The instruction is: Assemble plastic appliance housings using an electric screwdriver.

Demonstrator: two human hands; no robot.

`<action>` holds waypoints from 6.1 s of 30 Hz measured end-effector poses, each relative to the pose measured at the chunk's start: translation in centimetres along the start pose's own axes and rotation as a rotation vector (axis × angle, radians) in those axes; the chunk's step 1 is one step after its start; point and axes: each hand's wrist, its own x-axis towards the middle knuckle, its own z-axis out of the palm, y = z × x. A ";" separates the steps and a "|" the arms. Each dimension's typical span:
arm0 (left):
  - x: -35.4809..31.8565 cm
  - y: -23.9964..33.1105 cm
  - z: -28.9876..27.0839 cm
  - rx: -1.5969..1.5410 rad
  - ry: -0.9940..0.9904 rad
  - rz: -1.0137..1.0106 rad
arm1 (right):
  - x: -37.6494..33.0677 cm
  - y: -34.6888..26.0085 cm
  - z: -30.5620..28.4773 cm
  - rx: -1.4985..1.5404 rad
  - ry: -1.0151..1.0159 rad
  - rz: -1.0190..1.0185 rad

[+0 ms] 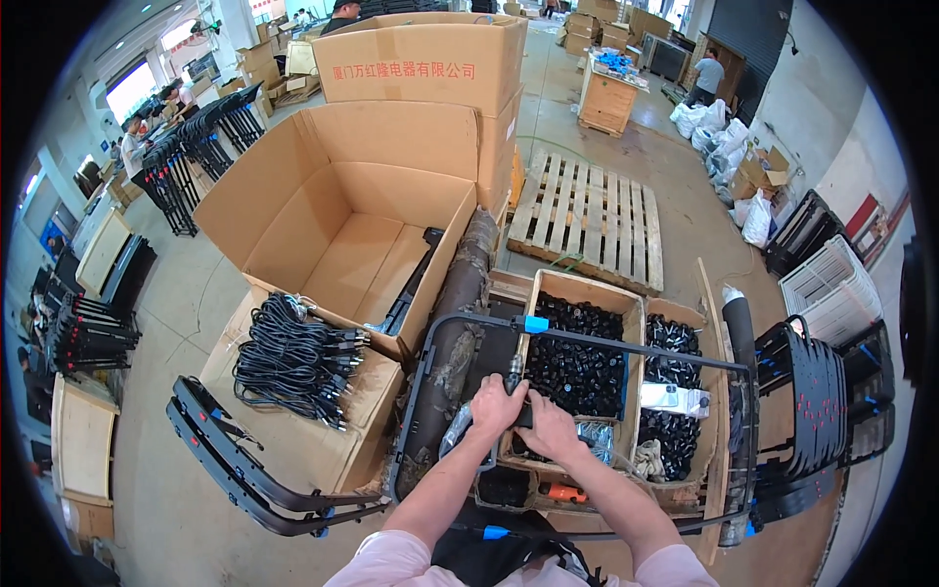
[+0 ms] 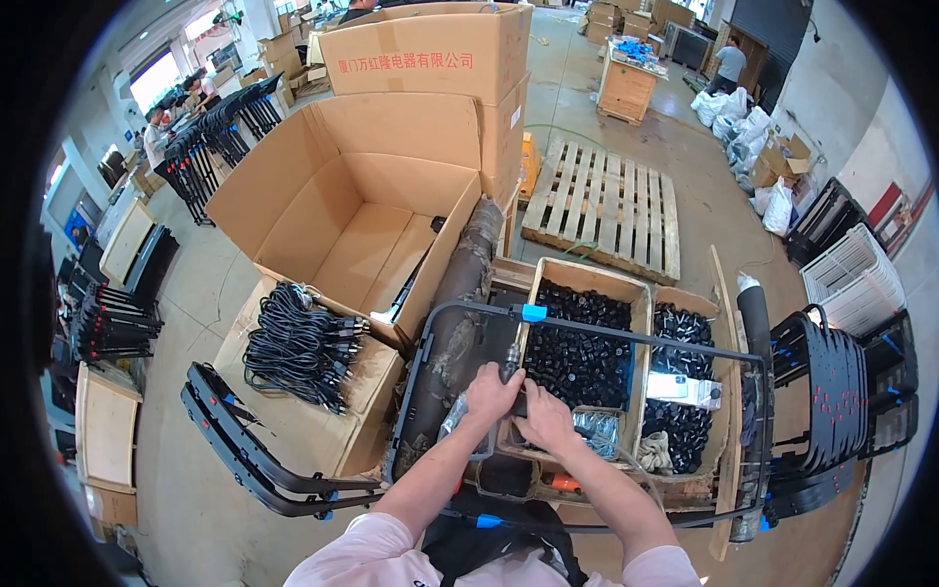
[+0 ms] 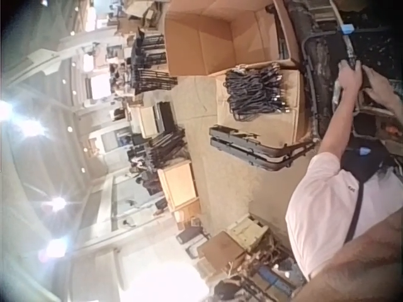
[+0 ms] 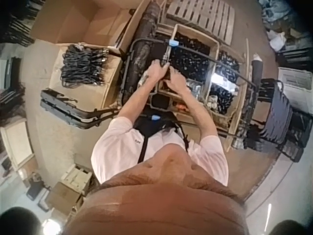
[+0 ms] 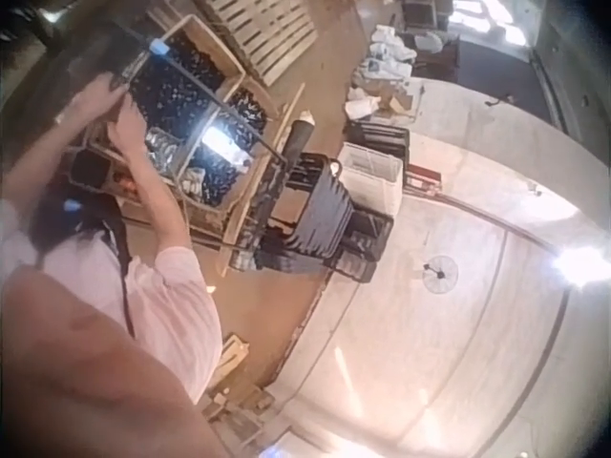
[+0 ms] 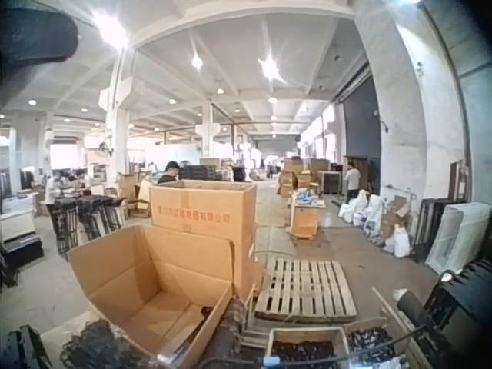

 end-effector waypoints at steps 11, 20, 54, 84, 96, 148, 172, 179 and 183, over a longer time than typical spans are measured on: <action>0.0 1.3 2.0 0.046 -0.023 0.015 | -0.1 1.4 -1.7 0.018 -0.129 0.102; 0.4 1.8 2.0 0.063 -0.045 0.042 | 0.0 2.3 -1.5 0.029 -0.097 0.082; 3.5 3.6 3.0 0.111 -0.045 -0.035 | 2.6 4.0 -1.7 0.001 -0.107 0.108; 0.4 1.8 2.5 0.027 0.007 0.011 | 0.0 1.1 -0.4 0.048 -0.090 0.082; -5.2 1.3 0.2 -0.044 -0.129 -0.093 | -6.9 -1.8 -1.5 -0.055 0.020 0.029; -38.8 -14.5 -7.4 -0.385 -0.293 -0.275 | -36.3 -16.6 9.1 0.187 -0.288 0.159; -38.0 -15.0 -6.8 -0.316 -0.328 -0.296 | -36.1 -17.7 8.7 0.174 -0.168 0.023; -38.8 -16.0 -5.9 -0.337 -0.266 -0.272 | -36.7 -17.9 8.9 0.162 -0.216 0.054; -39.2 -16.6 -5.5 -0.320 -0.254 -0.263 | -37.0 -17.9 9.1 0.159 -0.218 0.050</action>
